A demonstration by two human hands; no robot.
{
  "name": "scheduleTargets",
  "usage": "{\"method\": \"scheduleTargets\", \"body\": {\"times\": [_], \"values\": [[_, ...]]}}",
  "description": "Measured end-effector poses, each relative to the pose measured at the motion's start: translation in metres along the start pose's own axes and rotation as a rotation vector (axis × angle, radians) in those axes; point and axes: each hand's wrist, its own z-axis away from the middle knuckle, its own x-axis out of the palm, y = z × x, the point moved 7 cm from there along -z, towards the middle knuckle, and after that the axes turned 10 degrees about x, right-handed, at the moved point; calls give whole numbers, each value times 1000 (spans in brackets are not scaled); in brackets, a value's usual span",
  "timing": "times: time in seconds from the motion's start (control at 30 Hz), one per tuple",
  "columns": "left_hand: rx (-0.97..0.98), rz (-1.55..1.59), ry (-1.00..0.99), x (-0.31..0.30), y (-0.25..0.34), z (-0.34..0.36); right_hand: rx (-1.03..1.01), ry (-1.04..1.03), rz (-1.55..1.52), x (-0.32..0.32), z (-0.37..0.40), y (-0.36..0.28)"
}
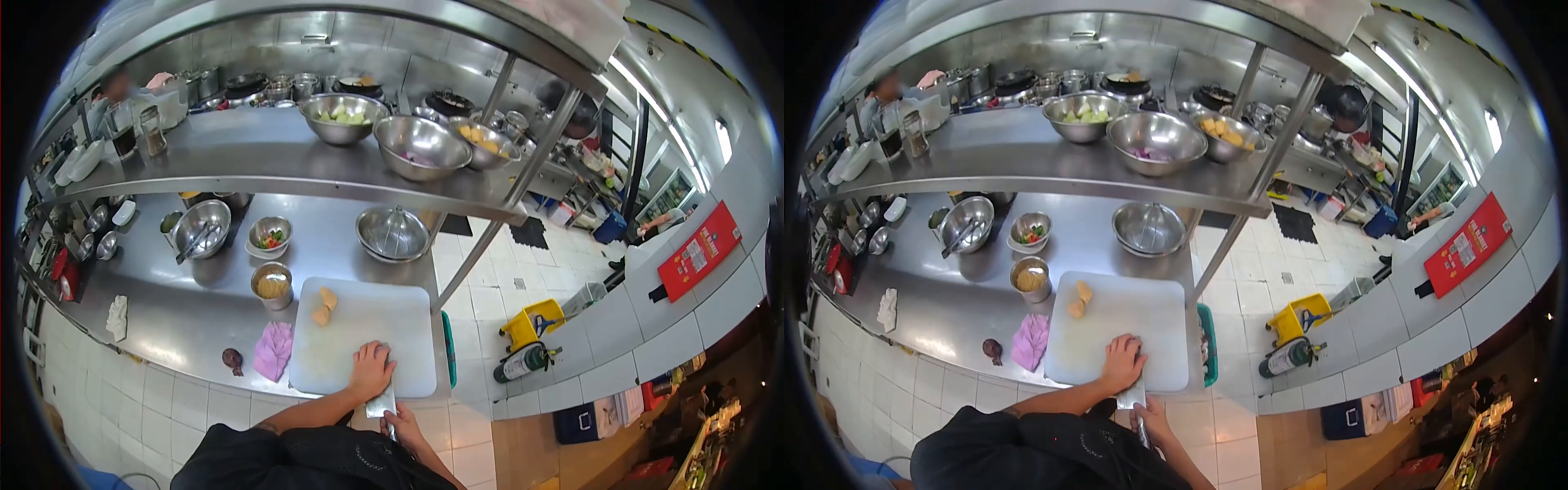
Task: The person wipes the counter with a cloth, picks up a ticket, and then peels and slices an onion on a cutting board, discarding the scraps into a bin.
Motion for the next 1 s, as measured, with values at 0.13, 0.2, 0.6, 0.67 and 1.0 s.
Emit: {"method": "scheduleTargets", "body": {"times": [0.13, 0.2, 0.6, 0.67, 1.0], "values": [[-159, 61, 241, -17, -21, -1, 23, 52, 195, 33, 15, -50], [-279, 448, 717, -26, -63, 1, -44, 79, 500, 67, 27, -92], [-735, 2347, 605, -134, -42, -75, -388, 292, 453, 60, 97, -184], [-410, 2150, 579, -219, 6, -128, -310, 356, 457, 36, 98, -174], [183, 866, 606, -411, 146, -364, -243, 369, 251, 41, 114, -117]]}}
